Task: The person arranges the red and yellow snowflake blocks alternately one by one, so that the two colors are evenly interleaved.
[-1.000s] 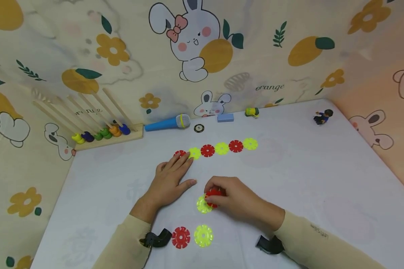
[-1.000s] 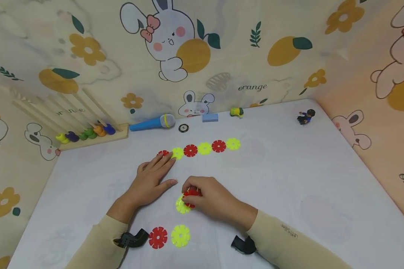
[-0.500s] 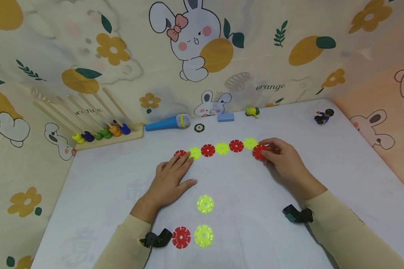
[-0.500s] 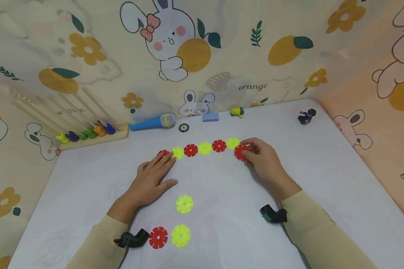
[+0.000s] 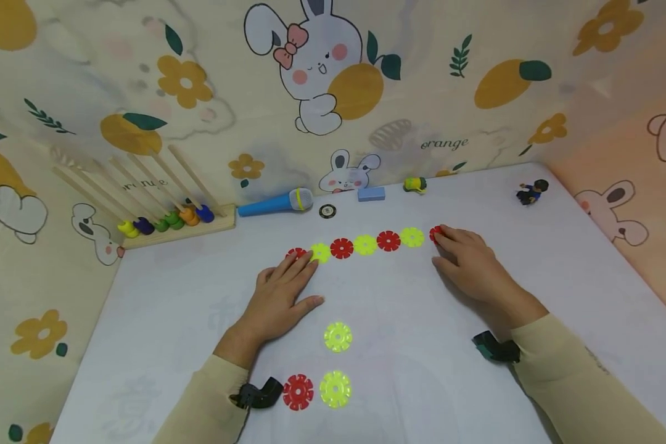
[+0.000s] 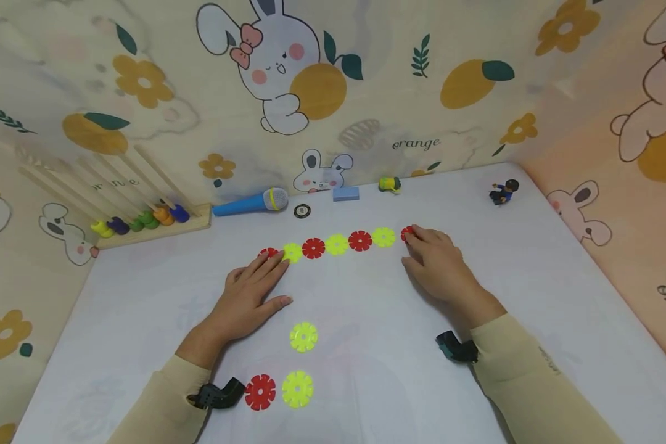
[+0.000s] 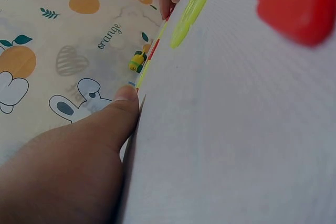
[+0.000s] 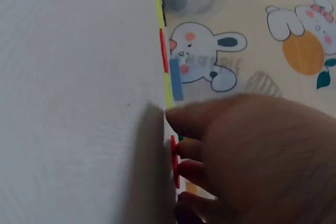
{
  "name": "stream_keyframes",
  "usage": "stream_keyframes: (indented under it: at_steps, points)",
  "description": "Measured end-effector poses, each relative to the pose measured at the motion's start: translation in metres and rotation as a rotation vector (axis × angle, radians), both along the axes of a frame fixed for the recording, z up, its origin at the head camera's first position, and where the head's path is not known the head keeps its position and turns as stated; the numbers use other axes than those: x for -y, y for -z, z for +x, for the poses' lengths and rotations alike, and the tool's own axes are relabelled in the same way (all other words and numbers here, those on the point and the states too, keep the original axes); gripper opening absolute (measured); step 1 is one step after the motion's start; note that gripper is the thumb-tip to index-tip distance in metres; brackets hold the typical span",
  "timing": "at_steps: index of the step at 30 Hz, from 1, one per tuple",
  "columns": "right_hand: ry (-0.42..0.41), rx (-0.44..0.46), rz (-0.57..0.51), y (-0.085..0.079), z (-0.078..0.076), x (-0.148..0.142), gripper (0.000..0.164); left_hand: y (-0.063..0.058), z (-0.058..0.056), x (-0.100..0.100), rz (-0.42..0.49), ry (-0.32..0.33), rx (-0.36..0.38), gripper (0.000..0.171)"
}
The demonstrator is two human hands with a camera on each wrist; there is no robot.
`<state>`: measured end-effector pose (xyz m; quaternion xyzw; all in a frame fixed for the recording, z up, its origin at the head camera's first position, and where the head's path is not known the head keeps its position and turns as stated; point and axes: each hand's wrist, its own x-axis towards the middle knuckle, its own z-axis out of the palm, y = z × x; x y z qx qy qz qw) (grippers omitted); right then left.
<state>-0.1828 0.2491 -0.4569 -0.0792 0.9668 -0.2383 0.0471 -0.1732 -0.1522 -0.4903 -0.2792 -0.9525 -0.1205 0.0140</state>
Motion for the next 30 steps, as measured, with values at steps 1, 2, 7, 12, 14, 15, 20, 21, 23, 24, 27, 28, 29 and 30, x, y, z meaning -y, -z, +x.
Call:
stream_keyframes:
  at_steps: [1, 2, 7, 12, 14, 15, 20, 21, 23, 24, 27, 28, 29, 30]
  points:
    - [-0.022, 0.015, 0.036, 0.0001, 0.0001, 0.0017, 0.064, 0.0002, -0.0003, 0.0001, 0.0, -0.001, -0.002, 0.076]
    - [-0.037, 0.022, 0.064, 0.0007, -0.0001, 0.0027, 0.065, 0.0003, -0.0007, 0.0002, -0.001, -0.001, -0.006, 0.076]
    - [-0.031, 0.002, 0.075, 0.0047, -0.0025, 0.0039, 0.067, 0.0015, -0.0014, 0.0009, -0.001, 0.002, -0.013, 0.076]
    - [-0.019, -0.042, 0.059, 0.007, -0.0057, 0.003, 0.07, 0.0006, -0.0005, 0.0009, 0.008, 0.006, -0.012, 0.076]
    - [-0.014, -0.033, 0.063, 0.0068, -0.0058, 0.0033, 0.07, -0.0003, 0.0001, 0.0013, 0.008, 0.003, -0.011, 0.076]
    - [-0.012, -0.027, 0.067, 0.0067, -0.0057, 0.0036, 0.07, -0.0004, 0.0004, 0.0018, 0.006, 0.001, -0.013, 0.076]
    - [-0.019, -0.044, 0.094, 0.0067, -0.003, 0.0061, 0.07, 0.0004, 0.0013, 0.0034, 0.003, -0.006, -0.026, 0.076]
    - [-0.019, -0.051, 0.096, 0.0068, -0.0027, 0.0063, 0.07, 0.0007, 0.0012, 0.0032, 0.004, -0.005, -0.027, 0.076]
    - [-0.018, -0.058, 0.102, 0.0069, -0.0022, 0.0067, 0.071, 0.0005, 0.0011, 0.0025, 0.005, -0.004, -0.024, 0.076]
    - [-0.018, -0.053, 0.107, 0.007, -0.0021, 0.0065, 0.071, 0.0003, 0.0011, 0.0021, 0.006, -0.003, -0.023, 0.076]
    - [-0.018, -0.038, 0.12, 0.0071, -0.0013, 0.0063, 0.073, -0.0007, 0.0012, 0.0006, 0.005, -0.003, -0.015, 0.076]
    - [-0.019, -0.034, 0.124, 0.0071, -0.0009, 0.0062, 0.074, -0.0008, 0.0013, 0.0001, 0.007, -0.002, -0.014, 0.076]
    - [-0.018, -0.031, 0.126, 0.0071, -0.0005, 0.0058, 0.074, -0.0009, 0.0013, -0.0005, 0.009, -0.001, -0.013, 0.076]
    - [-0.015, -0.03, 0.124, 0.0068, 0.0001, 0.0056, 0.075, -0.0008, 0.0013, -0.001, 0.012, 0.001, -0.012, 0.076]
